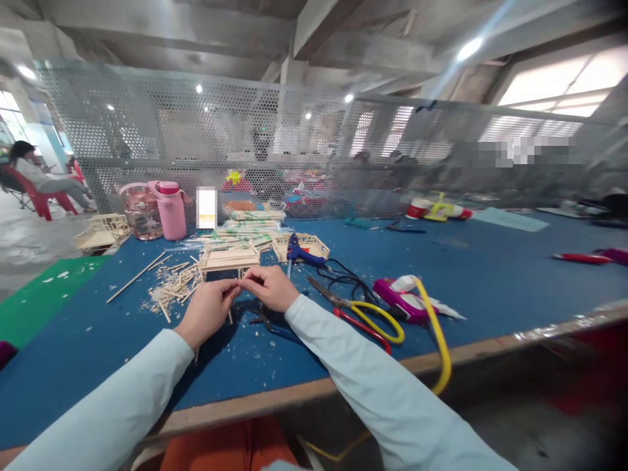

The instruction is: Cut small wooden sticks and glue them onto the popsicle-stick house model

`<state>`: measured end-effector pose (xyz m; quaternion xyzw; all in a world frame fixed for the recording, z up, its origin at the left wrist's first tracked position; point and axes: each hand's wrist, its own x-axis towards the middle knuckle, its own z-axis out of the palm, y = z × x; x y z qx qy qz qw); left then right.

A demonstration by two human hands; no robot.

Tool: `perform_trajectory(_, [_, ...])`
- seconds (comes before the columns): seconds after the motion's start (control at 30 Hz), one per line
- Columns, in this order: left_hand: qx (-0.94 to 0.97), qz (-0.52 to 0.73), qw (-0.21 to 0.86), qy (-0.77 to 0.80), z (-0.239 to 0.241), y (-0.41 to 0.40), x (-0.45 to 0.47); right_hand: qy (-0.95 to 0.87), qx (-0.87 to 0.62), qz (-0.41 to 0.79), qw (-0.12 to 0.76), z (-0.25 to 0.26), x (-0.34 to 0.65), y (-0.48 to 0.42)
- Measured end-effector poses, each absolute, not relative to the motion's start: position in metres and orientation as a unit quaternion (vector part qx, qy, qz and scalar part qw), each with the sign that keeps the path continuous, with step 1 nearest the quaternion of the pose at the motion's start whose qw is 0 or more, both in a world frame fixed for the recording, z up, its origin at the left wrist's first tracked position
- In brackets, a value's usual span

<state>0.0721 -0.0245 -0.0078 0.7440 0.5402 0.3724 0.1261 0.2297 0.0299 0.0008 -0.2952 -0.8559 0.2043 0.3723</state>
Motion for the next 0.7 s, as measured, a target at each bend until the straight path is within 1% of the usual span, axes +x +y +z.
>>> perform_trajectory(0.2, [0.691, 0.417, 0.18, 0.562, -0.011, -0.024, 0.076, -0.814, -0.316, 0.256, 0.414, -0.001, 0.228, 0.031])
perform_trajectory(0.3, [0.678, 0.442, 0.199, 0.552, -0.011, -0.024, 0.08, -0.811, -0.317, 0.244, 0.426, -0.001, 0.229, 0.035])
perform_trajectory(0.43, [0.66, 0.47, 0.243, 0.533, -0.013, -0.023, 0.08, -0.787, -0.339, 0.224, 0.464, -0.004, 0.235, 0.042])
perform_trajectory(0.7, [0.655, 0.481, 0.253, 0.526, -0.015, -0.023, 0.077, -0.793, -0.342, 0.226, 0.452, -0.004, 0.233, 0.038])
